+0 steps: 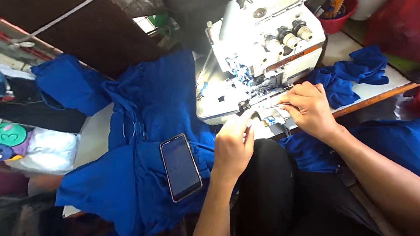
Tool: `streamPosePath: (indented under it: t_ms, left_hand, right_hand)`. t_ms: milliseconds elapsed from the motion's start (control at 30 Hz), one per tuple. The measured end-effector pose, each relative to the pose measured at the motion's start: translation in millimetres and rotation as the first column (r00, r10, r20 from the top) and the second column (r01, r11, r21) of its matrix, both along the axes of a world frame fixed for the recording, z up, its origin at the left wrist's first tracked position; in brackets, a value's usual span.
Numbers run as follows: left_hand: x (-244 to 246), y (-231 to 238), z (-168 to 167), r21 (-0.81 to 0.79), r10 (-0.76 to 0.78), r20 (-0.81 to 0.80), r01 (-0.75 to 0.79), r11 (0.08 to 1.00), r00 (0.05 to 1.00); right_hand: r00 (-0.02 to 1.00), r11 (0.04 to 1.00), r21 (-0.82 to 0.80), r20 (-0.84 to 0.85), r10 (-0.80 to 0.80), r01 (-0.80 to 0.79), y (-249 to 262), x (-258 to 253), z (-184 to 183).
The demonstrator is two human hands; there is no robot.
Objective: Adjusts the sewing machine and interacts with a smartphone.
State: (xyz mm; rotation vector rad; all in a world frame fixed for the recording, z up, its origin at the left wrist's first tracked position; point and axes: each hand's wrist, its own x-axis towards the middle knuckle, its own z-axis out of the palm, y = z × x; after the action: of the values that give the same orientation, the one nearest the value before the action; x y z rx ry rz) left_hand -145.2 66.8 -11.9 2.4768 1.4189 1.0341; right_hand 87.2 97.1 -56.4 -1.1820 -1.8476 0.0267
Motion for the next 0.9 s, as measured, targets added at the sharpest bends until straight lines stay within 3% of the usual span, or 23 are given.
streamPosePath:
  t_ms: [233,533,900]
  left_hand:
    - [21.6,19.3,-12.1,-0.02,0.078,-0.042,-0.079,0.997,0.996]
    - [11.8,10.6,-5.2,-0.239,0.103,0.058,-0.086,0.967,0.993]
    - [5.5,5.2,-16.3,-0.224,0.085,0.224,-0.034,0.974,0.971]
  right_hand:
    - [0.999,0.999,0.009,-0.005,0.034,-0.034,-7.3,-1.4,-2.5]
    - [0.996,0.996,-0.012,0.029,0.088,-0.088,-18.3,-7.0,7.2]
    - [0.995,0.995,-0.016,0.035,0.095,-0.095,-29.1,-11.6,7.9]
